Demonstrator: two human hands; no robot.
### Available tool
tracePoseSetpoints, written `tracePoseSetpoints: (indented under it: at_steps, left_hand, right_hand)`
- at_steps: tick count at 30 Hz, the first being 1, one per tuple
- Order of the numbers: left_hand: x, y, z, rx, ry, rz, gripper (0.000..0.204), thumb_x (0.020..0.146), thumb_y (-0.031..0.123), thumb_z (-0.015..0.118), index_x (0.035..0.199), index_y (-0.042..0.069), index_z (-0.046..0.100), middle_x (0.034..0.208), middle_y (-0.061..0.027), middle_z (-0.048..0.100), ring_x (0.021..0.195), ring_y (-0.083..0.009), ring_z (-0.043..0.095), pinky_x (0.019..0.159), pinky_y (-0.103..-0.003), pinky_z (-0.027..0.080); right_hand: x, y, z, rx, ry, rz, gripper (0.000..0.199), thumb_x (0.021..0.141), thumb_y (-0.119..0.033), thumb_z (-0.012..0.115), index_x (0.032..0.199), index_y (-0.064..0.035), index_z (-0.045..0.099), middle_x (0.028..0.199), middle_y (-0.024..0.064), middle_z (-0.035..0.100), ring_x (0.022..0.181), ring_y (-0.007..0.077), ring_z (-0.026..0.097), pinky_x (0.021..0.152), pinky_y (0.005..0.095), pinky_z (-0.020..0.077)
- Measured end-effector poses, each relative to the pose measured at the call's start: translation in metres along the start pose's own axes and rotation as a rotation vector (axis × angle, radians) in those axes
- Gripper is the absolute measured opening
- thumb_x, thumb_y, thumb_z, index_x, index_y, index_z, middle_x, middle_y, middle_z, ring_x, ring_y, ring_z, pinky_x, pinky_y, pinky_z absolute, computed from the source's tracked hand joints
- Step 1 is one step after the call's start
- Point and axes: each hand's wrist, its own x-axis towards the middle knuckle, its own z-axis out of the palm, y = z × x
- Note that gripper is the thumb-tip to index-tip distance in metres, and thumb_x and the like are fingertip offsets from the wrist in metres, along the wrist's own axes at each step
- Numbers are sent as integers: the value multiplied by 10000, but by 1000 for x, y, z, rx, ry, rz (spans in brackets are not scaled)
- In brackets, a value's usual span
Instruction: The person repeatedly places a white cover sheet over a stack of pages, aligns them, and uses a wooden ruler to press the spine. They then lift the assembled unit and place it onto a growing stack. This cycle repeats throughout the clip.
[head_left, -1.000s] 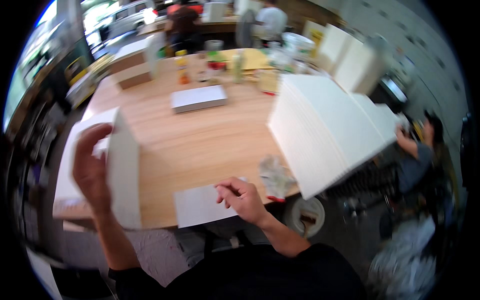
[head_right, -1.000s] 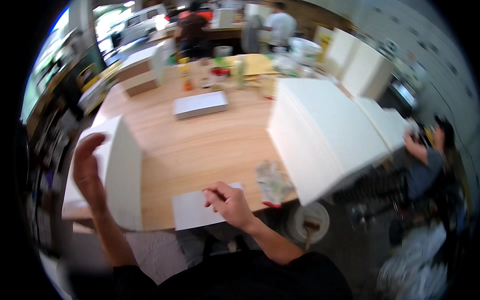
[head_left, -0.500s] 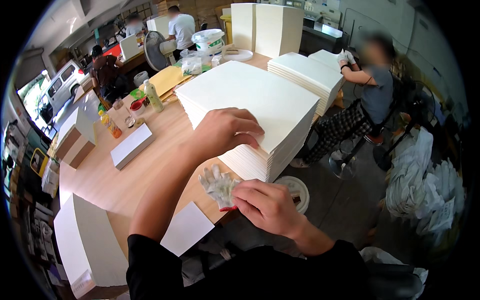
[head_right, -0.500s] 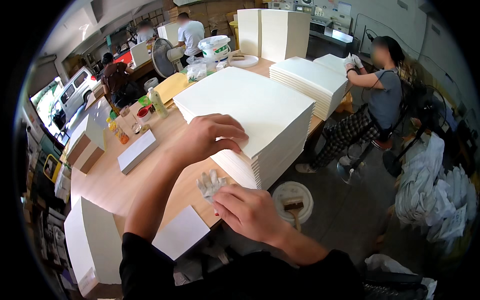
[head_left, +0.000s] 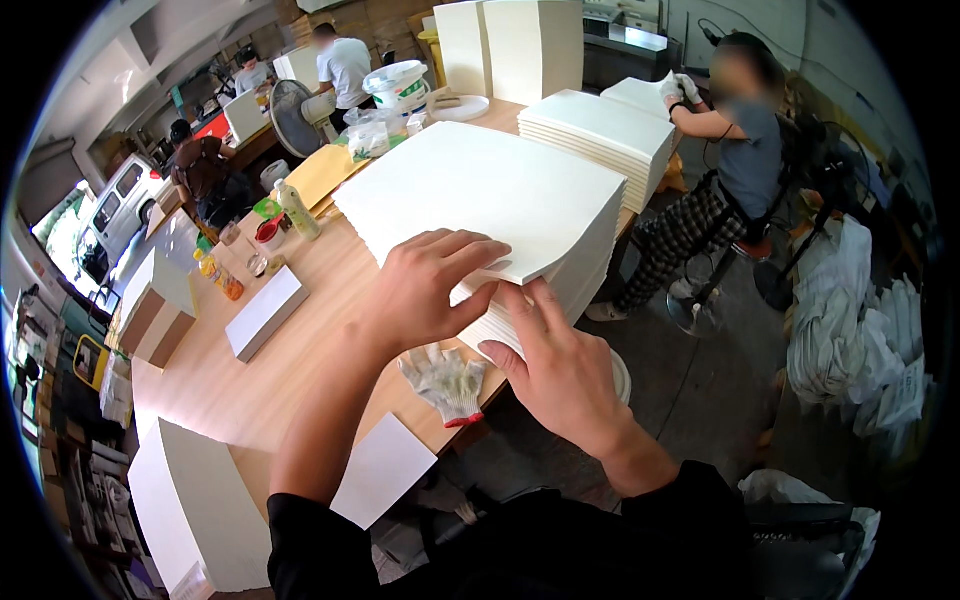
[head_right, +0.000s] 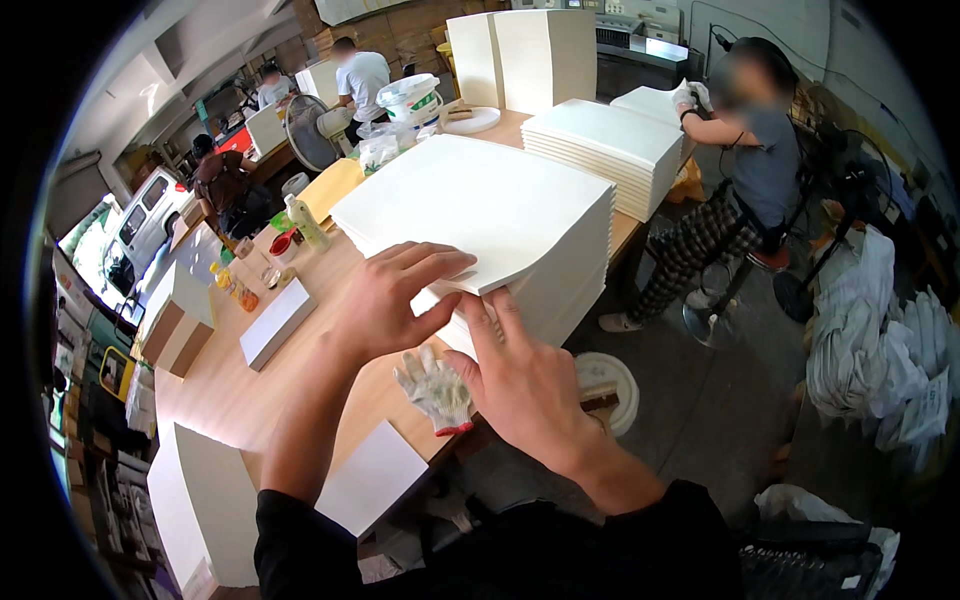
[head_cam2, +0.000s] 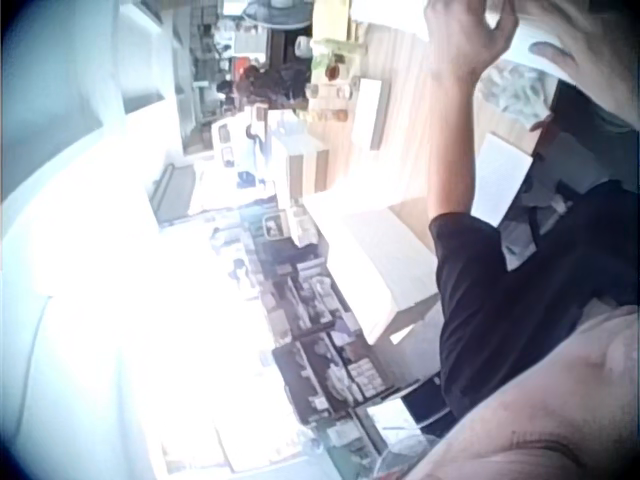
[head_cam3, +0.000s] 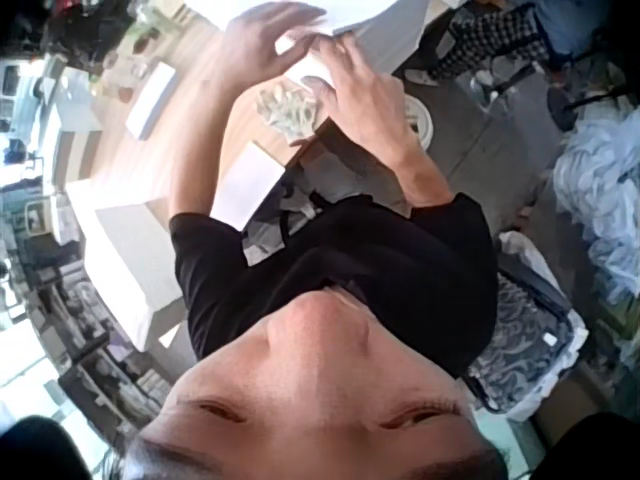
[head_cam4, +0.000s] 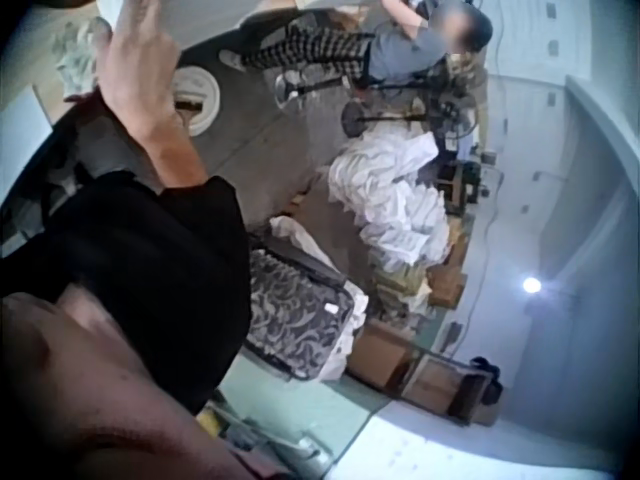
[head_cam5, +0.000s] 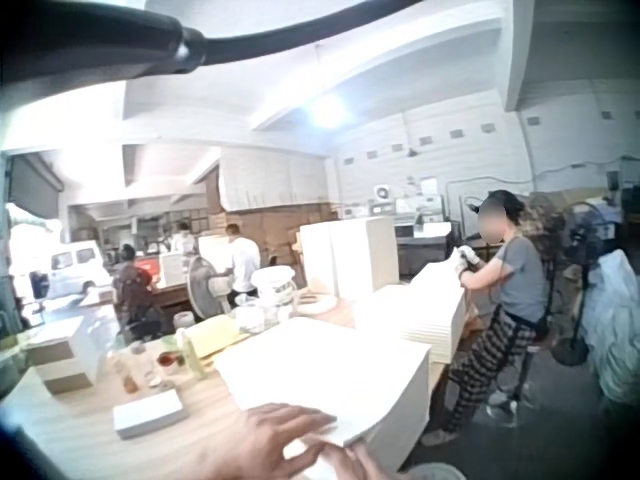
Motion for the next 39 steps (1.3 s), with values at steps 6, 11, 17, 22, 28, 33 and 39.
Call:
tracePoseSetpoints:
  at_steps: [6, 11, 17, 22, 28, 33, 39]
  left_hand:
    - [19, -13, 18, 17, 176, -95, 193, 826, 114, 801, 989, 75, 705, 999, -78, 704, 910, -318, 690, 795, -435, 558]
    - [36, -23, 6, -271, 436, -534, 255, 917, 242, 811, 1001, 15, 731, 923, -124, 727, 828, -224, 693, 760, -356, 536]
    - [-56, -63, -55, -722, 573, -650, 324, 982, 149, 755, 1254, -22, 706, 1208, -91, 748, 1116, -150, 667, 1051, -330, 487]
    - [-170, -66, -126, -750, 399, -407, 162, 943, 162, 786, 1016, 33, 721, 1308, -201, 704, 1433, -392, 523, 1211, -524, 375]
    - [-262, 11, -142, -534, 665, -482, 500, 941, 355, 794, 1303, 35, 664, 1574, -240, 496, 1468, -385, 478, 1211, -480, 387]
    - [-394, 15, -91, -1289, 859, -1136, 636, 1113, 447, 503, 1530, -32, 468, 1375, -159, 654, 1167, -218, 681, 957, -361, 595]
    - [-452, 18, -47, -1000, 727, -1655, 270, 1035, 259, 690, 1147, 15, 712, 1002, -75, 761, 851, -136, 738, 745, -274, 621]
  right_hand:
    - [2, -6, 0, -77, 17, 14, 668, 992, -445, 692, 1426, 33, 521, 1439, 204, 568, 724, 362, 752, 584, 424, 602]
    - [2, 0, -3, -87, 14, -3, 662, 1004, -465, 669, 1376, 69, 550, 1432, 194, 587, 754, 355, 759, 600, 418, 601]
    - [-6, 5, -4, 357, 154, 35, 652, 1055, -489, 571, 1422, 50, 542, 1375, 220, 651, 776, 324, 767, 605, 341, 583]
    - [-22, 12, 17, 2060, -487, 500, 976, 1050, -763, 124, 1521, 19, 469, 1158, 281, 735, 668, 255, 722, 454, 231, 382]
    - [8, -38, 61, 1669, -493, 519, 584, 999, -100, 564, 1529, 101, 426, 1367, 208, 647, 1194, 229, 682, 1019, 354, 552]
    - [18, -24, 177, 1646, -856, 488, 535, 1013, -91, 550, 1512, 84, 460, 1336, 158, 668, 1157, 197, 677, 1017, 335, 542]
    - [-1, -24, 266, 1390, -1113, 549, 425, 1035, -98, 562, 1425, 72, 557, 1301, 133, 692, 1138, 172, 678, 983, 317, 544]
